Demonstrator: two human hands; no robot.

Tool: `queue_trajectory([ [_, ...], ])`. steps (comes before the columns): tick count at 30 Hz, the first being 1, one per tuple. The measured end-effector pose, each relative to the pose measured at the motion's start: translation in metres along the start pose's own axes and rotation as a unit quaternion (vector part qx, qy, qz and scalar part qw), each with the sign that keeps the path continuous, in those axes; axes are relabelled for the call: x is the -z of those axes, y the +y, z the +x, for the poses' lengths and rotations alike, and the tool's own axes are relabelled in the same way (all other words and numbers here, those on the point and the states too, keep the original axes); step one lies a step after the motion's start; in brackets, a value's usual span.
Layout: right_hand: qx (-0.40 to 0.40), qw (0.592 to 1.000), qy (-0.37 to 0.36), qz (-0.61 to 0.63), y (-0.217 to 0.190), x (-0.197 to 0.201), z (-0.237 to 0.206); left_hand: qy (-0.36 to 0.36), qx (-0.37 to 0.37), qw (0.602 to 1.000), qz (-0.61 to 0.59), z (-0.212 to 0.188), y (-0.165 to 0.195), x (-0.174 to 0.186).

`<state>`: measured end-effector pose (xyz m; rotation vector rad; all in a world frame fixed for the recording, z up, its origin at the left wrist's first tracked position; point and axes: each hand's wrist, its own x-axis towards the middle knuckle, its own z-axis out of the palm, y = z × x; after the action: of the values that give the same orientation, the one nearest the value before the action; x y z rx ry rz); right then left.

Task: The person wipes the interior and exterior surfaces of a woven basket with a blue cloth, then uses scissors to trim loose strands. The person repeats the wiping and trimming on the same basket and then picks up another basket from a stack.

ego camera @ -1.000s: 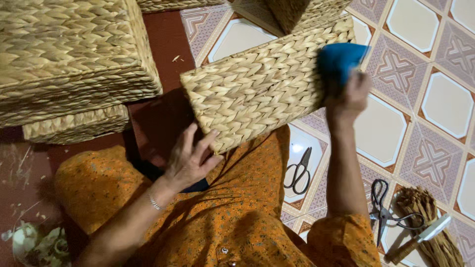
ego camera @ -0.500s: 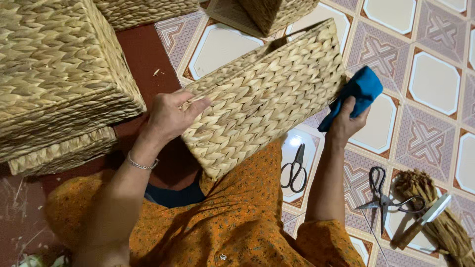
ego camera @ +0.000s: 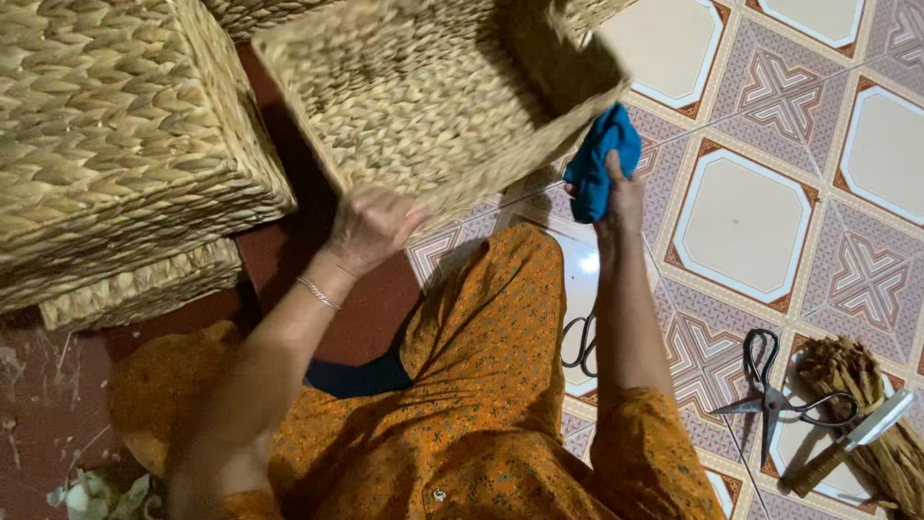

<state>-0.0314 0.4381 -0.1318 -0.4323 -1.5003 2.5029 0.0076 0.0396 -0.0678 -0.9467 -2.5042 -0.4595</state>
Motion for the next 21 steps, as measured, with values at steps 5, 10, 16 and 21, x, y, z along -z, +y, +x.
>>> queue_trajectory([
  [5,0.206,0.968,0.09,-0.11,0.008,-0.002,-0.006,-0.002,0.047,0.999,-0.008,-0.048,-0.005,-0.044],
  [10,0.442,0.721,0.008,-0.534,-0.011,-0.015,-0.001,-0.012,0.035,0.999,0.009,-0.05,0.012,-0.015],
  [16,0.391,0.691,-0.145,-0.591,0.034,-0.095,-0.076,-0.072,0.108,0.99,0.048,-0.051,0.022,0.039],
  [21,0.355,0.682,-0.327,-0.55,0.087,-0.134,-0.172,-0.051,0.111,0.992,0.033,-0.056,0.019,0.036],
])
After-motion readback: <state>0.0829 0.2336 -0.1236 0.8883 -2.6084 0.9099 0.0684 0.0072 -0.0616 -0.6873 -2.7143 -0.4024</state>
